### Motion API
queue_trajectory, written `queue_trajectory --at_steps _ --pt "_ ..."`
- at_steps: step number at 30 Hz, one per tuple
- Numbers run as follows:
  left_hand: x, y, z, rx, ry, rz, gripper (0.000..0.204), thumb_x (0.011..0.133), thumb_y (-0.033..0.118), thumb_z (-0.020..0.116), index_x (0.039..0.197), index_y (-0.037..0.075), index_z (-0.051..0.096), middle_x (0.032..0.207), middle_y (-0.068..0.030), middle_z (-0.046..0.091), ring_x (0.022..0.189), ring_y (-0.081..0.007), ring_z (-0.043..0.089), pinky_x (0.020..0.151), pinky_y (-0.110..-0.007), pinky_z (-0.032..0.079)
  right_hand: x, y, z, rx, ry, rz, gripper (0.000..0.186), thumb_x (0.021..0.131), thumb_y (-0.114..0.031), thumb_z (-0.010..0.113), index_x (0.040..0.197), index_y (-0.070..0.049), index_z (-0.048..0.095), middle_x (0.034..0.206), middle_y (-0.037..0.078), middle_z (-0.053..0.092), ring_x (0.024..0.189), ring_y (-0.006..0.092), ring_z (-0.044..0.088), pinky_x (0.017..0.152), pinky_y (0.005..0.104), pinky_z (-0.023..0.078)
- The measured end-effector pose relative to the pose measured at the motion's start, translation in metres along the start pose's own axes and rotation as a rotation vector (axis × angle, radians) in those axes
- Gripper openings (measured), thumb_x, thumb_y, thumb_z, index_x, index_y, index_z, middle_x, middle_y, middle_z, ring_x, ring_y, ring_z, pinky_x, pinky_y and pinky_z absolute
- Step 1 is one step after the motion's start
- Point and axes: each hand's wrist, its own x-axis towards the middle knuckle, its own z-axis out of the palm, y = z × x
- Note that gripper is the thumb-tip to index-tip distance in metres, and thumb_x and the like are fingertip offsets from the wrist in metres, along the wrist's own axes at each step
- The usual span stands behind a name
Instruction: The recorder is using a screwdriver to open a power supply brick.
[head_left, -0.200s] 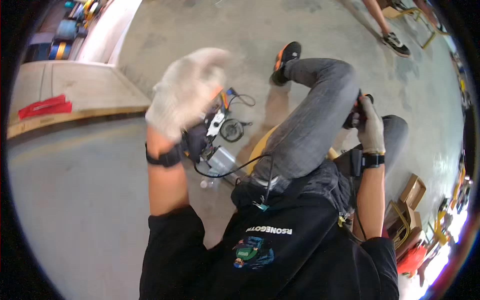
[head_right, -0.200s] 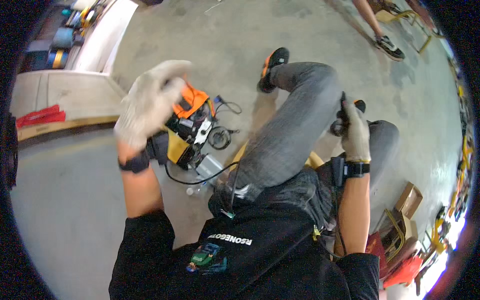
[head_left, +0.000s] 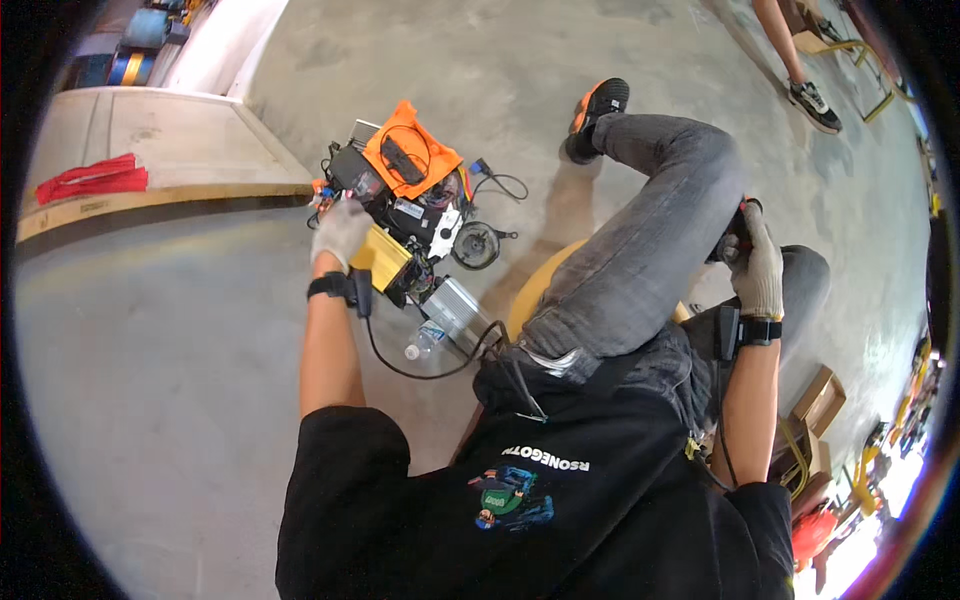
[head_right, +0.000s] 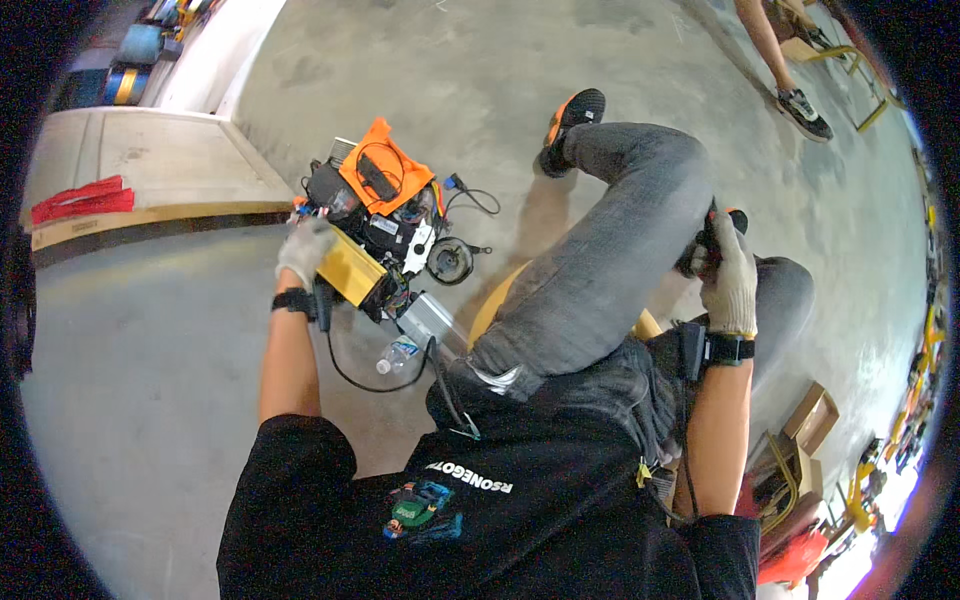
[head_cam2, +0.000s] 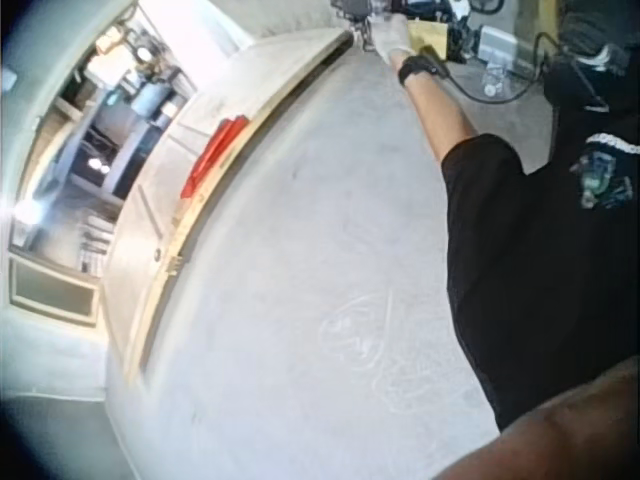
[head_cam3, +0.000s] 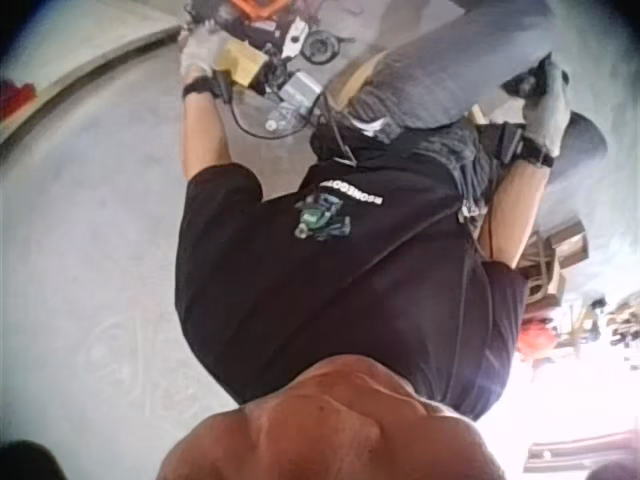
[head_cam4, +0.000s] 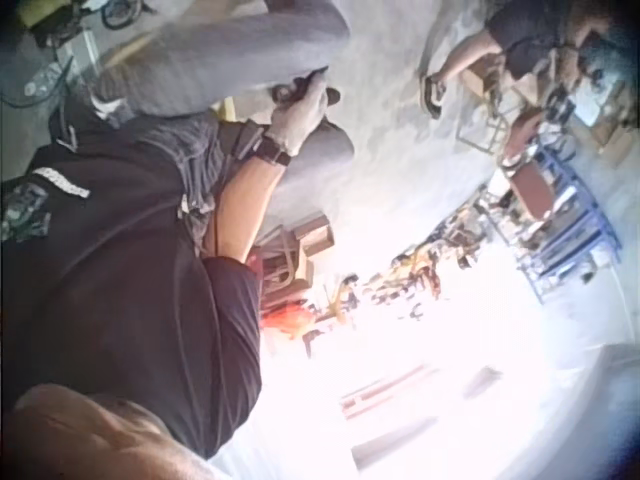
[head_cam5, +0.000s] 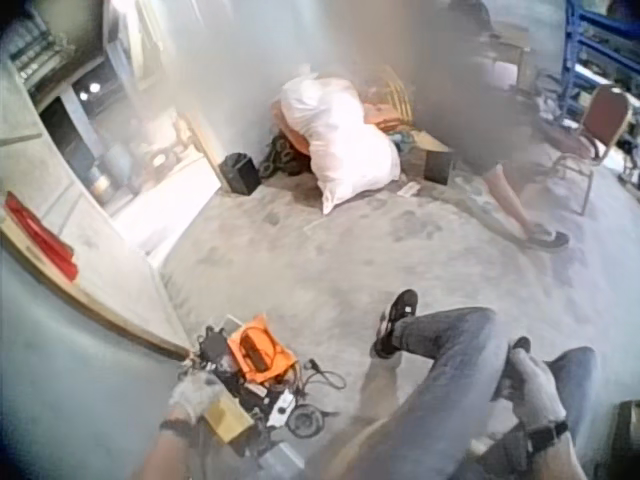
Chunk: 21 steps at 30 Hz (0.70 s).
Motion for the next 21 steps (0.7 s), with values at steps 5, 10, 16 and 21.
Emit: queue_trajectory --at_steps 5,10,16,21 --pt "0.004 -0.071 0.136 0.015 -0.245 -0.070 0.041 0.084 0.032 0.067 0.113 0.005 0.077 0.111 -0.0208 0.077 0.104 -0.0352 0.075 0.092 -0.041 0.058 0.003 -0.001 0.001 -0.043 0.041 0.010 0.036 0.101 -0.037 0.074 0.111 -0.003 0.072 0.082 0.004 0.068 0.062 0.0125 0.061 0.056 0.0265 0.049" --pt "0.031 -0.047 0.216 -0.170 -0.146 -0.094 0.048 0.085 0.035 0.067 0.122 0.005 0.075 0.119 -0.0223 0.075 0.114 -0.0392 0.071 0.100 -0.045 0.055 0.003 -0.002 0.001 -0.110 0.035 0.055 0.020 0.103 -0.028 0.074 0.101 -0.009 0.073 0.081 0.000 0.068 0.063 0.0108 0.060 0.055 0.0252 0.048" --pt "0.069 -0.003 0.255 -0.509 -0.269 -0.230 0.069 0.085 0.023 0.069 0.151 0.009 0.056 0.144 -0.0261 0.062 0.132 -0.0375 0.063 0.109 -0.041 0.050 0.001 0.001 0.009 -0.289 0.095 0.038 0.037 0.104 -0.042 0.069 0.099 -0.005 0.069 0.073 0.000 0.058 0.056 0.0094 0.050 0.051 0.0255 0.038" --pt "0.093 0.005 0.273 -0.255 -0.356 -0.092 0.055 0.084 0.019 0.064 0.138 0.007 0.067 0.140 -0.0228 0.066 0.130 -0.0382 0.064 0.107 -0.043 0.051 -0.004 0.001 0.021 -0.325 0.167 0.060 0.037 0.105 -0.041 0.066 0.104 -0.005 0.068 0.076 0.001 0.061 0.060 0.0105 0.054 0.053 0.0247 0.041"
